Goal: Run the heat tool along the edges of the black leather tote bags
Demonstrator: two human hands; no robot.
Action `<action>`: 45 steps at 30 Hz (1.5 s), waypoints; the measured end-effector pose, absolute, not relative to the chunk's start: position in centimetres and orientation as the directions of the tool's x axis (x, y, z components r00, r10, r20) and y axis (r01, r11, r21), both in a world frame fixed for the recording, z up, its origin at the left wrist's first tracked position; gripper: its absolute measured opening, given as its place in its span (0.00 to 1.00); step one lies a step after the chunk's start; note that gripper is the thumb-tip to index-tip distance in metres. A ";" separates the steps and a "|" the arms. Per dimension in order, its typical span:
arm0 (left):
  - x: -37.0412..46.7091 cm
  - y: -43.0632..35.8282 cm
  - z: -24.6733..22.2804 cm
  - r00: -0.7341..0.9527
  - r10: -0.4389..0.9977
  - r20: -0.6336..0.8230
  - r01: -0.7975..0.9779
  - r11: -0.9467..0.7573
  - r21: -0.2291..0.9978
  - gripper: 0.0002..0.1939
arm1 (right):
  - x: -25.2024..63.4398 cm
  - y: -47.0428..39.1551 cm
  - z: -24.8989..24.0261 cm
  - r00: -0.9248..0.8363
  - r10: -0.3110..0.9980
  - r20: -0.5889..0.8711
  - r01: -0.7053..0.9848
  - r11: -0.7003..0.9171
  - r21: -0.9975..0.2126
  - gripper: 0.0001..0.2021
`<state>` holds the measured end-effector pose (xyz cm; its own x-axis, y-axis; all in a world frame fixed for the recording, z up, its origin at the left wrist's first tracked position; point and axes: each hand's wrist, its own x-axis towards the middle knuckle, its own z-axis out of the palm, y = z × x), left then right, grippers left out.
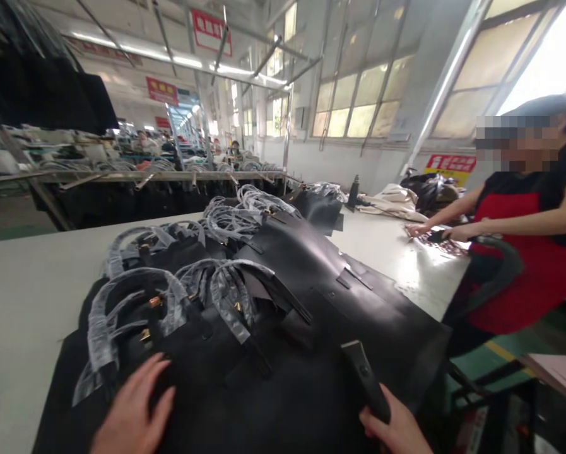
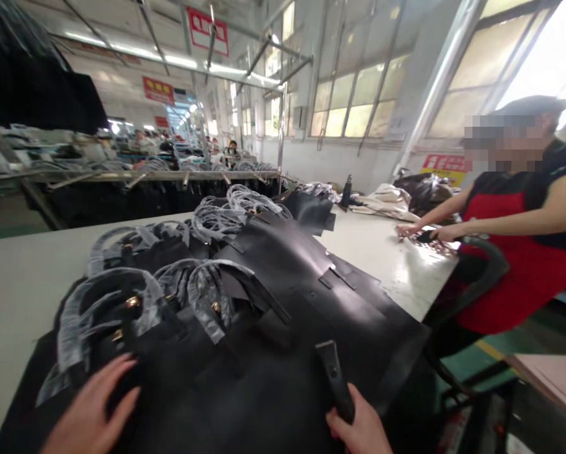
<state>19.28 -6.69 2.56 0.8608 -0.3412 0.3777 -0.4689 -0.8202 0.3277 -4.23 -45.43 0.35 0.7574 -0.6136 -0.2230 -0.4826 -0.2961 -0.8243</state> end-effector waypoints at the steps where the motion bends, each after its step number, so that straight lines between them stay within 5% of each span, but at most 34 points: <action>1: 18.2 -9.4 2.4 0.838 -0.375 0.396 -0.525 -0.755 0.394 0.21 | -4.3 -45.4 0.5 0.757 -0.613 -0.226 -0.486 -0.295 -0.823 0.11; 5: 15.0 -23.1 2.8 0.723 -0.572 0.388 -0.687 -0.535 0.491 0.20 | -4.4 -46.2 2.5 0.764 -0.569 -0.305 -0.495 -0.213 -0.842 0.36; 8: 15.7 -31.6 4.2 0.710 -0.558 0.429 -0.704 -0.540 0.461 0.22 | -4.3 -47.4 5.6 0.813 -0.457 -0.361 -0.479 -0.173 -0.860 0.47; 13: 17.2 -37.7 4.3 0.795 -0.462 0.393 -0.601 -0.687 0.408 0.25 | -2.7 -49.3 10.2 0.866 -0.356 -0.352 -0.438 -0.199 -0.877 0.38; 20: 12.2 -36.6 0.0 0.643 -0.651 0.403 -0.765 -0.534 0.359 0.25 | -0.4 -51.2 11.9 0.854 -0.282 -0.437 -0.497 -0.195 -0.845 0.35; 35: 12.1 -36.4 -0.4 0.622 -0.662 0.417 -0.780 -0.480 0.401 0.27 | 1.1 -52.6 11.3 0.781 -0.227 -0.582 -0.624 -0.252 -0.740 0.32; 45: 12.0 -36.3 -0.1 0.649 -0.650 0.394 -0.753 -0.475 0.456 0.29 | 1.2 -53.2 11.2 0.846 -0.403 -0.349 -0.491 -0.333 -0.805 0.33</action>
